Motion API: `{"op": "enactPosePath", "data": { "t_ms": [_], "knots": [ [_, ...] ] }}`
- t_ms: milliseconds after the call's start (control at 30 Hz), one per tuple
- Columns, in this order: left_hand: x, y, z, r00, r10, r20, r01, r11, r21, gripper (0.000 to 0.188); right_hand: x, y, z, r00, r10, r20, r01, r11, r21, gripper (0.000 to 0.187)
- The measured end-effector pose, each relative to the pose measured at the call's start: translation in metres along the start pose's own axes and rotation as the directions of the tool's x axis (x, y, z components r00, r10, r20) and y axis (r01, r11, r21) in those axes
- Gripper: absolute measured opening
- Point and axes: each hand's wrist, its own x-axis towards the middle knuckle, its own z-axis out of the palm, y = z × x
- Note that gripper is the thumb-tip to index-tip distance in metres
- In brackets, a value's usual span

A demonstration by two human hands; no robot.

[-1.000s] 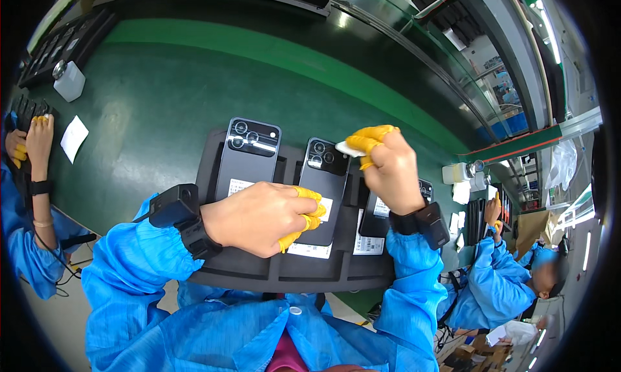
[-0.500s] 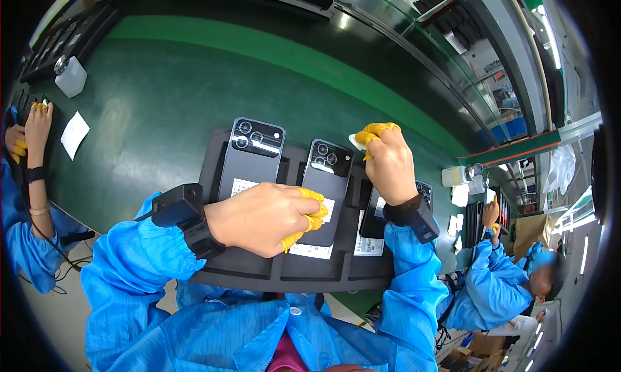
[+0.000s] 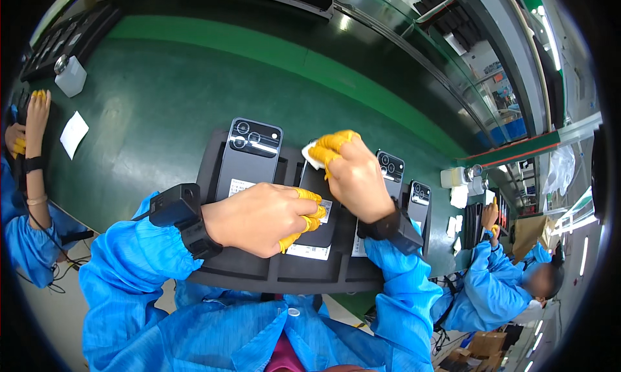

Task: Cleaning the back and camera lenses of mobile phones on an assembly line.

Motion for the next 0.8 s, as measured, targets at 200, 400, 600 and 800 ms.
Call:
{"op": "enactPosePath", "data": {
  "t_ms": [200,400,600,800],
  "knots": [
    [-0.003,-0.001,0.001,0.999,-0.022,0.024,0.022,1.0,-0.007,0.029,-0.009,0.033,-0.012,0.975,0.22,-0.003,-0.219,0.965,-0.142,0.021],
    [0.0,-0.001,0.002,1.0,-0.002,0.01,0.002,1.0,0.008,0.026,-0.006,0.012,-0.015,0.992,0.124,-0.016,-0.124,0.992,0.001,0.025],
    [-0.004,-0.002,0.001,1.0,-0.028,-0.013,0.028,0.999,-0.03,0.022,-0.032,-0.006,-0.04,0.941,0.258,0.217,-0.222,0.959,-0.179,0.016],
    [-0.001,0.001,-0.002,1.0,-0.002,-0.009,0.002,1.0,0.005,0.025,-0.023,-0.02,-0.041,0.988,0.117,0.1,-0.124,0.99,0.068,0.028]
  ]
}}
